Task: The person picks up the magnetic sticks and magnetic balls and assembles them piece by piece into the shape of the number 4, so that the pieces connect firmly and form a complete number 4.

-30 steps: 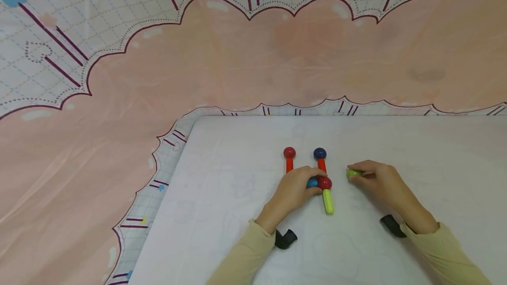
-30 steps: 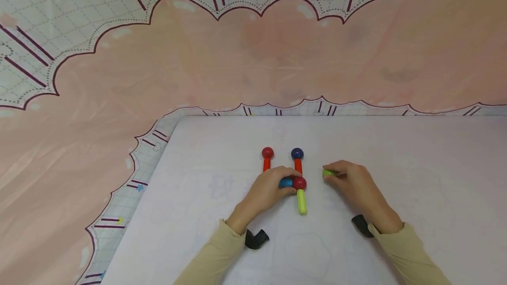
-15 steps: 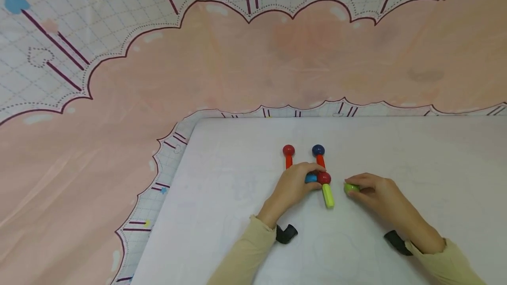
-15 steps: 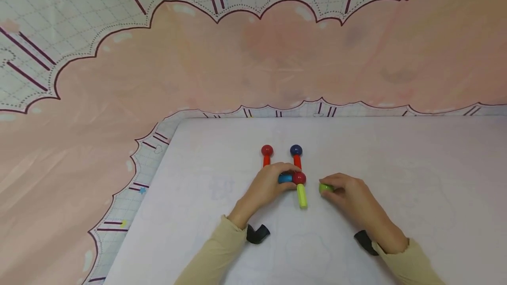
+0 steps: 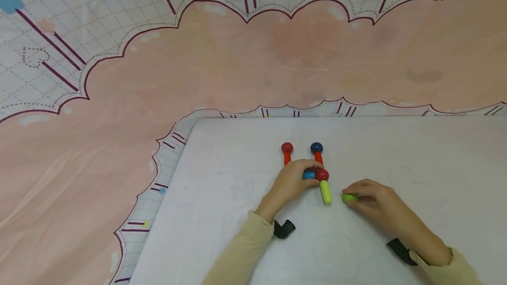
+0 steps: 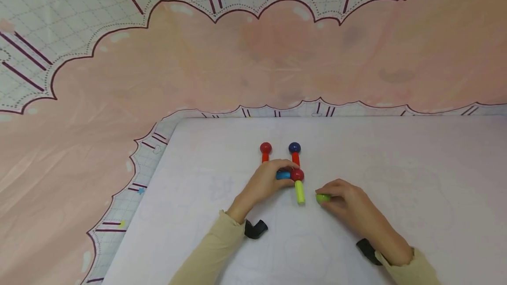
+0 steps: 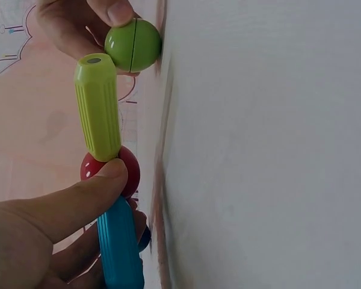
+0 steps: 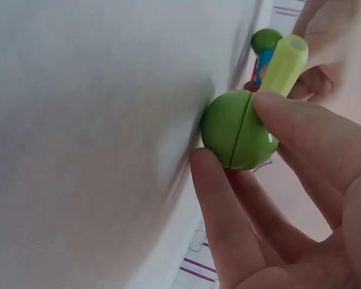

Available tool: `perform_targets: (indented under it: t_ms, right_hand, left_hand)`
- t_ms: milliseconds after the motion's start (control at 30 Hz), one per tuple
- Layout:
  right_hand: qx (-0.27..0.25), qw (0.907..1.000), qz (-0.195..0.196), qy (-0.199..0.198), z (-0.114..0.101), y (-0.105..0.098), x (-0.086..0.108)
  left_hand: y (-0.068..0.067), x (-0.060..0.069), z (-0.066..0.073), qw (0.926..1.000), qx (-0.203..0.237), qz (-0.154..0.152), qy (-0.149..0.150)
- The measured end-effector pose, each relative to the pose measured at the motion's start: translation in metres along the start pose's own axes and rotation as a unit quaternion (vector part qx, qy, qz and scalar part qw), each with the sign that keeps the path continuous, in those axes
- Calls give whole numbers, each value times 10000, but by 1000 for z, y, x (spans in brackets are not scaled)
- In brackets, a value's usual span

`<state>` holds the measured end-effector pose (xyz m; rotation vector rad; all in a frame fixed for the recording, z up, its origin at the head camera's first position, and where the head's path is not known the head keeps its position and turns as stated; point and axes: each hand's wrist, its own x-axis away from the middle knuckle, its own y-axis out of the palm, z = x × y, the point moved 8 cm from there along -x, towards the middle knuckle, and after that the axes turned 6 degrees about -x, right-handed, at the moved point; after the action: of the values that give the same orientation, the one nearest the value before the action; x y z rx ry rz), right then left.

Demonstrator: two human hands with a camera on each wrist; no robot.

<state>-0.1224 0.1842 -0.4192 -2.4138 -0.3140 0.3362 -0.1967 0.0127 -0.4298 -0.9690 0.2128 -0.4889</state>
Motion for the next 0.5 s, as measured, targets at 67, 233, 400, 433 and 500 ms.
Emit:
perform_targets:
  t_ms: [67, 233, 400, 433, 500]
  right_hand:
    - [21, 10000, -1, -81, -2, 1, 1]
    - [-210, 9996, -124, -163, -8, 5, 4]
    - [-494, 9981, -286, 219, -6, 9, 4]
    - [-561, 9975, -319, 287, -5, 10, 4]
    - [-652, 9965, -350, 377, -4, 12, 5]
  left_hand:
    - [0, -1, 0, 10000, 15, 8, 26]
    - [1, -3, -2, 10000, 42, -6, 5]
    - [2, -5, -3, 10000, 77, -6, -12]
    - [1, -5, -3, 10000, 73, 0, -10]
    - [1, -6, -3, 10000, 63, 8, -10]
